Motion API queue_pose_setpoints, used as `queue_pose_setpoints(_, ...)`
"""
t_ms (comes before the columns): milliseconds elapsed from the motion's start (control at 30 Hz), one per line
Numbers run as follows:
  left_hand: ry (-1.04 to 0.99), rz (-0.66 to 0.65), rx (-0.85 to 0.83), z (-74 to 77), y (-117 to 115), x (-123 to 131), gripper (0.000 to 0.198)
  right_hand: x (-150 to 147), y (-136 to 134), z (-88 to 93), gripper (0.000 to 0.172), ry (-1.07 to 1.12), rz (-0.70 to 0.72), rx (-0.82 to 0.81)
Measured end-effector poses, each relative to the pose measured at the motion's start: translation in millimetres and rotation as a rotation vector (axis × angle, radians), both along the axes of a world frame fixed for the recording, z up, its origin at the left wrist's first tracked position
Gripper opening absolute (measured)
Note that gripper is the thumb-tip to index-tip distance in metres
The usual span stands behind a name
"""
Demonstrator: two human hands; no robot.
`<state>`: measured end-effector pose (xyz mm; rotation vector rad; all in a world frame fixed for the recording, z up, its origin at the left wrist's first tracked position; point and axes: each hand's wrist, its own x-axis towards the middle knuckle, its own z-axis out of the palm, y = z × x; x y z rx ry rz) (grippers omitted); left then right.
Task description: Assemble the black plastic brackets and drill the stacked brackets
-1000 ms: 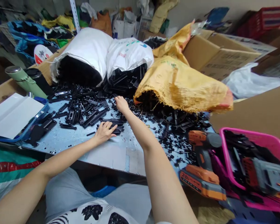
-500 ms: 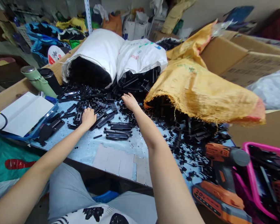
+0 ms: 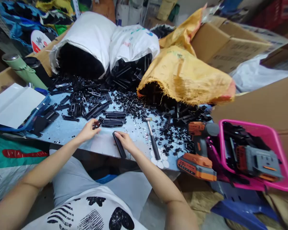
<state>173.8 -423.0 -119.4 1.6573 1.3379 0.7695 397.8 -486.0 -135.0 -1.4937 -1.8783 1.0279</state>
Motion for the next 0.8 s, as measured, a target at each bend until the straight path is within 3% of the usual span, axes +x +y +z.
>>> queue_pose_setpoints(67, -0.143, 0.019, -0.140, -1.4, -26.1, 6.9, 0.028, 0.9, -5.6, 4.4, 0.048, -0.001, 0.024, 0.033)
queue_pose_setpoints(233, -0.357, 0.141, -0.251, -9.3, -57.2, 14.8, 0.046, 7.5, -36.0, 28.9, 0.034, -0.354, 0.563, 0.328)
queue_pose_setpoints(300, -0.389, 0.175, -0.234, -13.0, -63.4, 14.2, 0.047, 14.4, -47.5, 32.8, 0.034, -0.428, 0.648, 0.359)
queue_pose_setpoints(367, -0.405, 0.193, -0.212, -15.3, -69.1, 14.4, 0.046, 19.6, -52.9, 31.3, 0.032, -0.496, 0.475, 0.353)
queue_pose_setpoints(433, -0.398, 0.176, -0.199, -15.2, -74.6, 17.4, 0.043, 18.9, -51.6, 25.4, 0.027, -0.586, 0.118, 0.281)
queue_pose_setpoints(500, -0.379, 0.129, -0.195, -12.7, -79.8, 23.2, 0.043, 12.3, -45.7, 17.5, 0.048, -0.648, -0.155, 0.164)
queue_pose_setpoints(533, -0.365, 0.103, -0.191, -10.9, -82.1, 26.7, 0.042, 7.7, -41.9, 13.7, 0.058, -0.644, -0.206, 0.114)
queue_pose_setpoints(600, -0.330, 0.070, -0.165, -7.1, -85.9, 33.6, 0.040, -1.5, -35.0, 8.2, 0.059, -0.498, -0.209, 0.057)
queue_pose_setpoints(700, -0.285, 0.056, -0.112, -1.9, -88.8, 41.2, 0.038, -12.2, -30.4, 6.7, 0.050, 0.056, -0.213, -0.079)
queue_pose_setpoints(800, -0.255, 0.037, -0.026, 3.8, -89.5, 44.4, 0.040, -16.9, -32.6, 11.0, 0.059, 0.570, -0.199, -0.270)
